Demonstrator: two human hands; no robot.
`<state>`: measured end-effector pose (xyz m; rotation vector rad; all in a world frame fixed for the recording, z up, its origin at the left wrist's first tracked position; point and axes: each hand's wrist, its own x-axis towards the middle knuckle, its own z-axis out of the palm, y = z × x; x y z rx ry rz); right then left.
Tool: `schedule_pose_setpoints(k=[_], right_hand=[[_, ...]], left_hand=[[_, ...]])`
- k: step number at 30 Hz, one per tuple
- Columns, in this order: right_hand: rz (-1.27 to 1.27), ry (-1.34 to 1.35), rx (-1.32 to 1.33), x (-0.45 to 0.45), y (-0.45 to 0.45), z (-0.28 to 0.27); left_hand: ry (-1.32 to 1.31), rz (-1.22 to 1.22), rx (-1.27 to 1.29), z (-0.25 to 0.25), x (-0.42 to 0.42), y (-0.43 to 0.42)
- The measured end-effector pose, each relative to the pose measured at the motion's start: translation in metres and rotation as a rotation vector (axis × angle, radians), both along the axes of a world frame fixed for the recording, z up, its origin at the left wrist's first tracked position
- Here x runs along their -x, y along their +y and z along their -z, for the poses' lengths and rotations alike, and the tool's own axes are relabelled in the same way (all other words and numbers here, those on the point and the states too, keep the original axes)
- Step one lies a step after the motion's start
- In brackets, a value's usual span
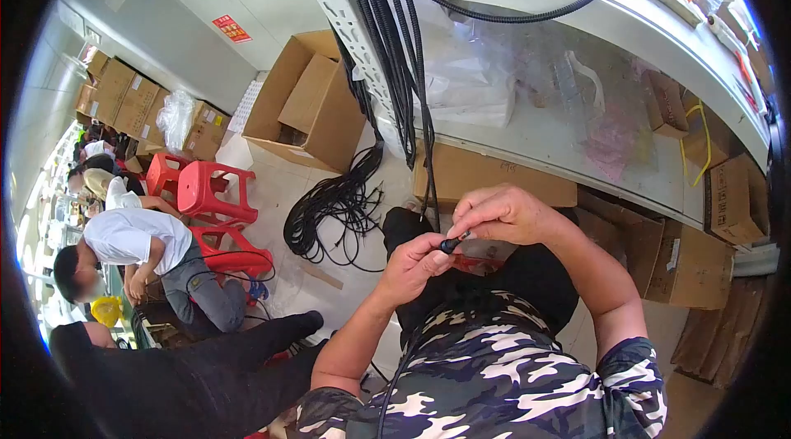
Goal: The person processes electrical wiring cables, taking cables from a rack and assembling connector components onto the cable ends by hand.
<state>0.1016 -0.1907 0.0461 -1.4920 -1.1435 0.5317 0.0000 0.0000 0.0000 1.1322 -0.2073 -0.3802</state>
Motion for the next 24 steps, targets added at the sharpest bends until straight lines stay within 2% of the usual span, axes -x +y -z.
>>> schedule_pose_setpoints(k=[6,9,11,15,17,18,20,24], right_hand=[[0.059,-0.102,-0.035,0.008,0.007,0.004],[0.052,-0.067,-0.11,0.011,0.01,0.009],[0.072,0.118,-0.095,0.016,0.011,0.013],[0.135,0.115,-0.025,0.026,0.019,0.016],[0.191,0.108,-0.029,0.033,0.026,0.025],[0.209,0.334,0.081,0.037,0.026,0.024],[0.22,0.389,0.037,0.045,0.032,0.025],[0.276,0.378,-0.036,0.054,0.04,0.032]], left_hand=[[0.029,-0.026,0.079,0.0,0.003,0.0],[0.046,-0.053,0.064,-0.001,0.004,0.0],[0.037,-0.081,0.039,0.0,0.005,0.0],[0.048,-0.12,-0.005,-0.014,0.004,-0.002],[-0.064,-0.195,-0.185,-0.017,0.003,-0.001],[-0.087,-0.277,-0.281,-0.014,0.001,-0.003],[-0.59,-0.444,-0.892,-0.013,0.0,0.001],[-0.764,-0.58,-1.052,-0.006,-0.002,0.0]])
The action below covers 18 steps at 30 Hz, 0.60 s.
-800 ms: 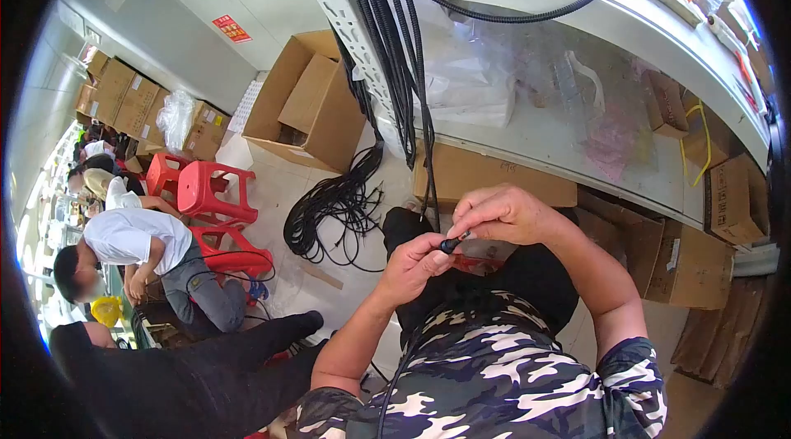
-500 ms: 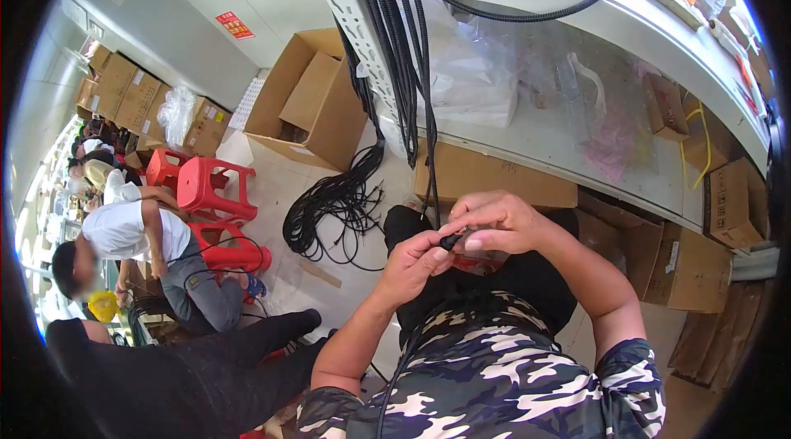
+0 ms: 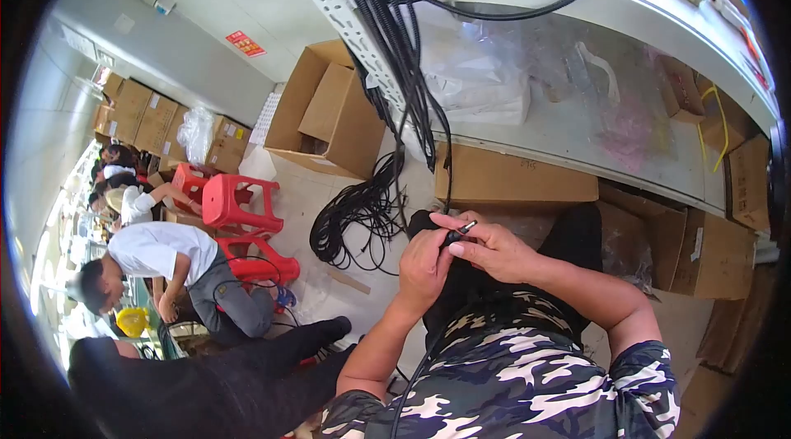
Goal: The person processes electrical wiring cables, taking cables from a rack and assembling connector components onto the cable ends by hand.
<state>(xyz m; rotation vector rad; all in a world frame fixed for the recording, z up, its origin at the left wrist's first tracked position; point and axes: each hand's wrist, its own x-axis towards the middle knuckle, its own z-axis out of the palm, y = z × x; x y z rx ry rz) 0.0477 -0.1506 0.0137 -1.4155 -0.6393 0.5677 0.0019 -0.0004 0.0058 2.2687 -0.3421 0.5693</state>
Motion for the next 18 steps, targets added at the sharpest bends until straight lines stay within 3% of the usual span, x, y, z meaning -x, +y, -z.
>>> schedule_pose_setpoints(k=[3,5,7,10,12,14,16,18], right_hand=[[0.056,-0.128,-0.01,0.0,0.0,0.016],[0.02,0.037,-0.114,-0.003,-0.003,0.01],[-0.01,0.035,-0.136,-0.015,-0.01,0.003],[-0.039,-0.211,-0.216,-0.026,-0.009,0.003],[-0.019,-0.067,-0.219,-0.021,-0.003,0.002],[0.026,0.163,-0.264,-0.012,0.006,0.006],[0.128,-0.003,-0.211,-0.006,0.016,0.015],[0.081,0.039,-0.196,-0.002,0.016,0.015]], left_hand=[[0.11,0.013,0.117,-0.004,-0.003,-0.003],[0.169,0.022,0.204,-0.004,-0.005,-0.002],[0.254,0.041,0.246,-0.006,-0.005,-0.003],[0.355,0.071,0.282,-0.007,-0.005,-0.004],[0.375,0.081,0.274,-0.006,-0.008,-0.005],[0.187,0.036,0.091,-0.001,-0.012,-0.005],[0.069,0.028,-0.002,-0.002,-0.015,-0.006],[-0.072,0.01,-0.126,0.001,-0.015,-0.004]])
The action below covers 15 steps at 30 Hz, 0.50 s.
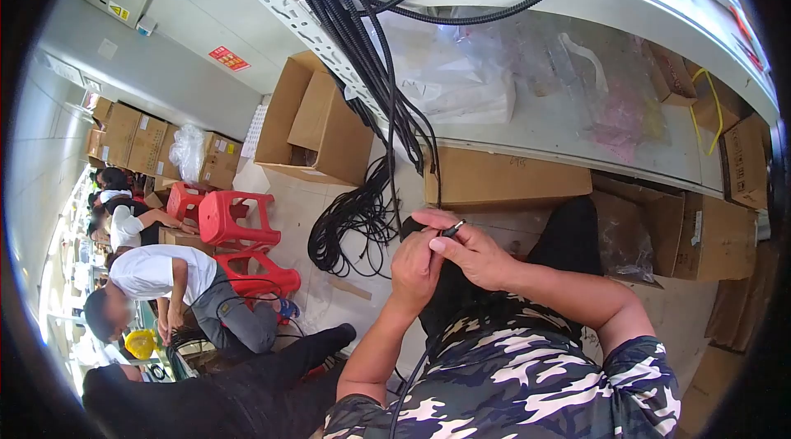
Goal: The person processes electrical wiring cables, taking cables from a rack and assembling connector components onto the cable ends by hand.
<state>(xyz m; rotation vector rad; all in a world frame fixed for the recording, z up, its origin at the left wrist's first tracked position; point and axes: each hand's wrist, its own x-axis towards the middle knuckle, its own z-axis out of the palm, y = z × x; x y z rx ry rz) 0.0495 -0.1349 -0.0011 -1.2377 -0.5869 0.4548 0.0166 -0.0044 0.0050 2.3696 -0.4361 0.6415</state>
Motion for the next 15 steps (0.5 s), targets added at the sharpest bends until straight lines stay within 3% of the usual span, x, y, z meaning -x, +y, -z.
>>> schedule_pose_setpoints(k=[2,3,7,9,10,13,15], right_hand=[[-0.004,0.278,-0.052,0.004,0.004,-0.001],[-0.009,0.279,-0.052,0.003,0.003,0.0],[-0.021,0.214,0.019,-0.016,-0.014,0.003],[-0.041,-0.122,-0.058,-0.026,-0.02,0.005],[-0.056,-0.066,-0.084,-0.025,-0.018,-0.002],[-0.045,-0.144,0.068,-0.023,-0.008,0.005],[-0.065,-0.043,0.059,-0.023,-0.008,0.004]], left_hand=[[0.021,0.02,0.027,0.005,-0.003,0.003],[0.043,0.045,0.053,0.007,-0.003,0.004],[0.291,0.041,0.326,0.005,-0.002,0.001],[0.38,0.039,0.374,0.006,-0.002,0.003],[0.47,0.043,0.417,0.007,-0.003,0.003],[0.322,0.062,0.243,0.007,-0.006,0.004],[0.314,0.06,0.187,0.01,-0.01,0.007]])
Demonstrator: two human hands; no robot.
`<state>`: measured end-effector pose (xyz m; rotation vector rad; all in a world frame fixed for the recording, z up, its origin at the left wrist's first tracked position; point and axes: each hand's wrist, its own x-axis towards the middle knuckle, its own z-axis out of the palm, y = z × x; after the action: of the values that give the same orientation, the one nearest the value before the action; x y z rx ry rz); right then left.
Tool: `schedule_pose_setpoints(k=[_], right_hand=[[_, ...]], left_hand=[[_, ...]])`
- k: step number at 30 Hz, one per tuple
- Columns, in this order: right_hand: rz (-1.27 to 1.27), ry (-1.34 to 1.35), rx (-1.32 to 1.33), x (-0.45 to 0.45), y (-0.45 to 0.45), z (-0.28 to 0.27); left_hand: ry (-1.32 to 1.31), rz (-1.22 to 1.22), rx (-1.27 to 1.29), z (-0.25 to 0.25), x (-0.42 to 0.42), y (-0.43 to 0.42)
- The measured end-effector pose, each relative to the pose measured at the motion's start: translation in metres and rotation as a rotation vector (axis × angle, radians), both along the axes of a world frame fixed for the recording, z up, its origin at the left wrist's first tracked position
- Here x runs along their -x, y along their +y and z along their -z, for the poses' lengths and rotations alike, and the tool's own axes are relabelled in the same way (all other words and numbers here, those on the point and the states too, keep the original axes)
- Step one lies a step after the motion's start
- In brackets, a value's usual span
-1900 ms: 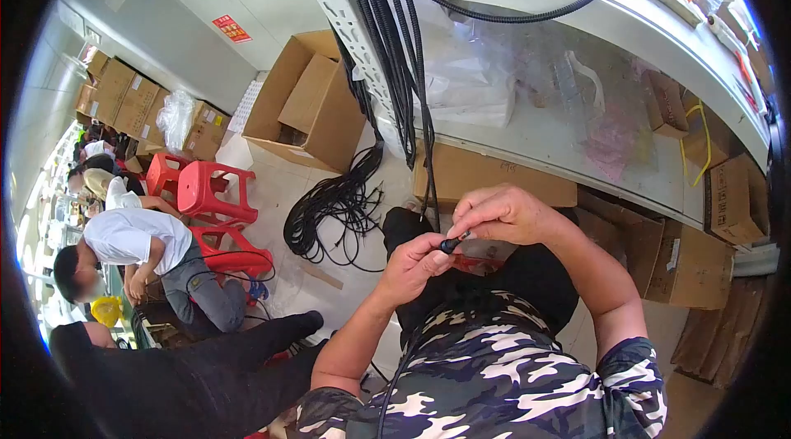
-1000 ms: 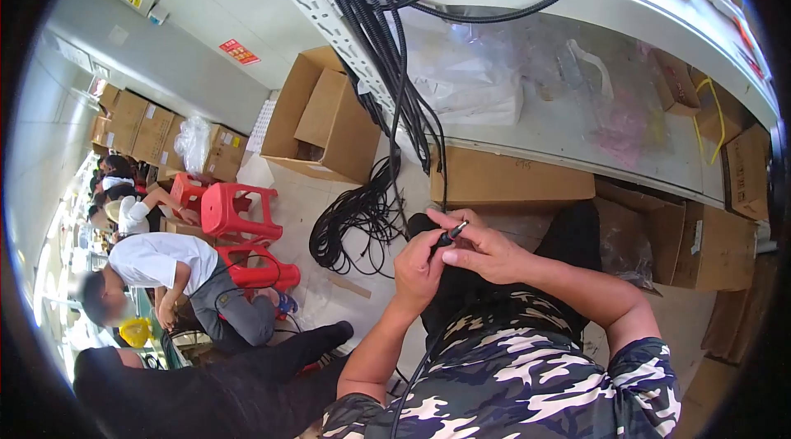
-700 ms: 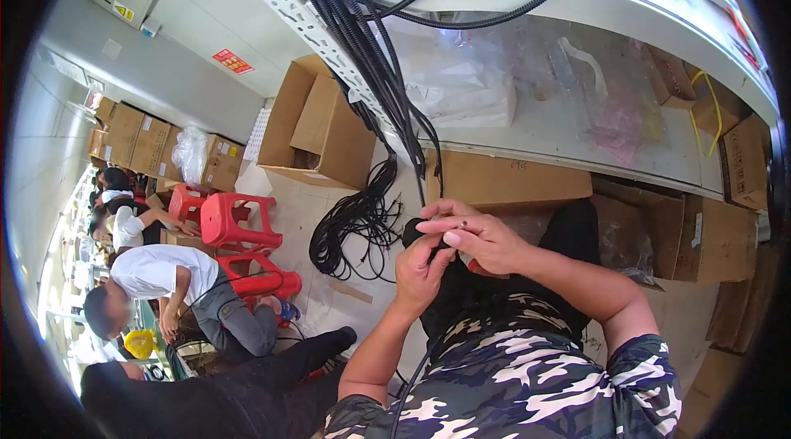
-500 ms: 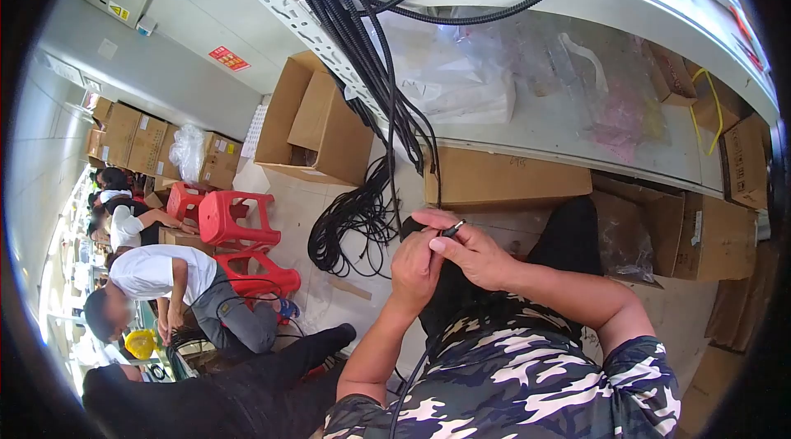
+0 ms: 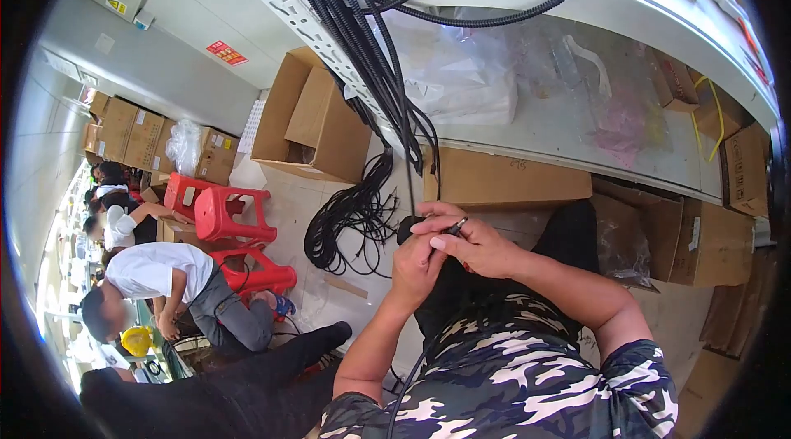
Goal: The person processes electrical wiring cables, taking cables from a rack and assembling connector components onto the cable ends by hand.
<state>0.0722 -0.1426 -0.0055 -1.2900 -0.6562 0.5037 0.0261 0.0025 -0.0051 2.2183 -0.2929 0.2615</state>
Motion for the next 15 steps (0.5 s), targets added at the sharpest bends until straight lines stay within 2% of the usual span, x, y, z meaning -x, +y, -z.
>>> schedule_pose_setpoints(k=[2,3,5,7,9,10,12,14,15], right_hand=[[0.037,-0.089,0.16,0.001,-0.001,-0.002],[0.038,-0.087,0.16,0.002,-0.005,-0.007],[-0.107,0.381,-0.012,-0.001,-0.016,-0.02],[-0.149,0.356,-0.042,-0.008,-0.023,-0.01],[-0.072,0.001,-0.146,-0.014,-0.028,-0.009],[-0.042,-0.1,-0.146,-0.014,-0.024,-0.008],[-0.107,-0.063,-0.121,-0.015,-0.023,-0.01],[-0.196,-0.001,-0.111,-0.015,-0.022,-0.008],[-0.196,-0.006,-0.109,-0.015,-0.02,-0.002]], left_hand=[[-0.201,0.029,-0.092,0.005,-0.004,0.002],[-0.178,0.064,-0.079,-0.002,-0.005,0.0],[-0.116,0.078,-0.039,-0.008,-0.004,-0.001],[-0.06,0.087,0.002,-0.007,-0.003,0.001],[0.297,0.114,0.341,-0.002,-0.001,0.005],[0.297,0.118,0.34,-0.003,-0.001,0.004],[0.415,0.197,0.59,-0.011,-0.001,-0.002],[0.45,0.226,0.661,-0.013,-0.002,-0.004],[0.512,0.256,0.808,-0.009,-0.002,-0.003]])
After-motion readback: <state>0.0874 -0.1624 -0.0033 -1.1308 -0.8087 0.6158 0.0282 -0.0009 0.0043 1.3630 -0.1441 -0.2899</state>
